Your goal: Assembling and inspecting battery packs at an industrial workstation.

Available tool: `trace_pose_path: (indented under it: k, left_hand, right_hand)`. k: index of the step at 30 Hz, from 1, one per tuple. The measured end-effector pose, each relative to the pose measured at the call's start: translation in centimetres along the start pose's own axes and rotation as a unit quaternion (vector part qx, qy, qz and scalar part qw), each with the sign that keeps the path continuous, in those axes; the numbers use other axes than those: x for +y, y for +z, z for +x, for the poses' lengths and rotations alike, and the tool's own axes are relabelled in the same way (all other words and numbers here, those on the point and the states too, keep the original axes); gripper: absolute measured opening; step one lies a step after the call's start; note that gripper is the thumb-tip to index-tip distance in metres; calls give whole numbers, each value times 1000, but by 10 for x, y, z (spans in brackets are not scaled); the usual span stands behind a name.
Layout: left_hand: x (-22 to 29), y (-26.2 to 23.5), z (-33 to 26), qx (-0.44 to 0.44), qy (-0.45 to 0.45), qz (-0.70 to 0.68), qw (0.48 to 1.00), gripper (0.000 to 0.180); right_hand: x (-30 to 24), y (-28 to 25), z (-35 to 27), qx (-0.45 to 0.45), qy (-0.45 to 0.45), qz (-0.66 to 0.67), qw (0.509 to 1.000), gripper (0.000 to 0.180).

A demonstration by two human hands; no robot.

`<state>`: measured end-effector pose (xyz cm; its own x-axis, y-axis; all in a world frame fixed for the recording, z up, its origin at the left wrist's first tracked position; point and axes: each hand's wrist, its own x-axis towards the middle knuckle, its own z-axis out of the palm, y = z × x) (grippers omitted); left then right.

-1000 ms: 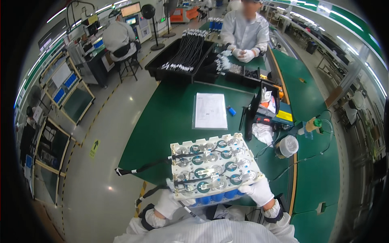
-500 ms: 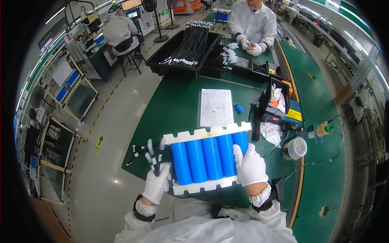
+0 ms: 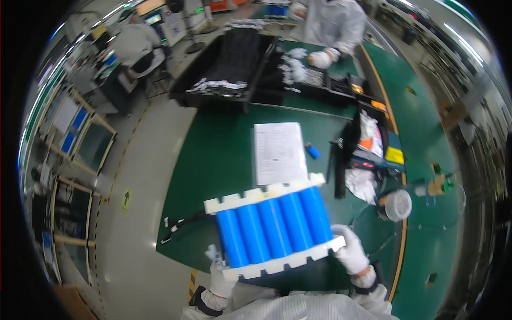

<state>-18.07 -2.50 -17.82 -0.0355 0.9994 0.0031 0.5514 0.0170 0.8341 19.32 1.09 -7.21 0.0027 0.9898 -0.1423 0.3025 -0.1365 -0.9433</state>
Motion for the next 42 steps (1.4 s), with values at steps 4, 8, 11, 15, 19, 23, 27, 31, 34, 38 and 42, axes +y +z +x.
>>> trace_pose_path:
  k: [4,8,11,15,19,23,27,31,34,38,42]
  left_hand:
    - [-80,3,8,-2,75,481,874,51]
    - [-12,-18,54,62,53,-33,996,60]
    - [120,-46,69,61,27,-147,987,56]
    - [177,-26,91,-188,-63,-110,974,43]
    - [246,44,38,-417,-27,-175,892,34]
    - [316,143,-28,-592,-18,-228,773,24]
    - [379,209,-108,-764,17,-148,628,20]
    - [395,295,-201,-826,-151,-204,504,15]
    - [418,317,-266,-874,-149,-164,431,30]
    - [432,332,-275,-907,-59,-40,415,51]
    - [356,304,-159,-886,34,16,463,36]
  right_hand:
    - [22,22,28,41,-223,-80,971,34]
    - [7,22,38,54,-225,-38,972,29]
    - [-58,18,18,88,-30,66,993,49]
    - [-47,-5,-66,216,57,41,974,53]
    - [-53,-32,-213,340,165,-21,925,43]
    - [-9,-60,-352,504,189,-167,826,47]
    - [-15,-130,-457,545,300,-29,783,53]
    - [11,-214,-521,572,460,35,678,69]
    - [51,-266,-569,557,468,-47,685,60]
    - [93,-352,-625,526,507,-158,664,53]
    - [71,-388,-561,521,438,-124,723,44]
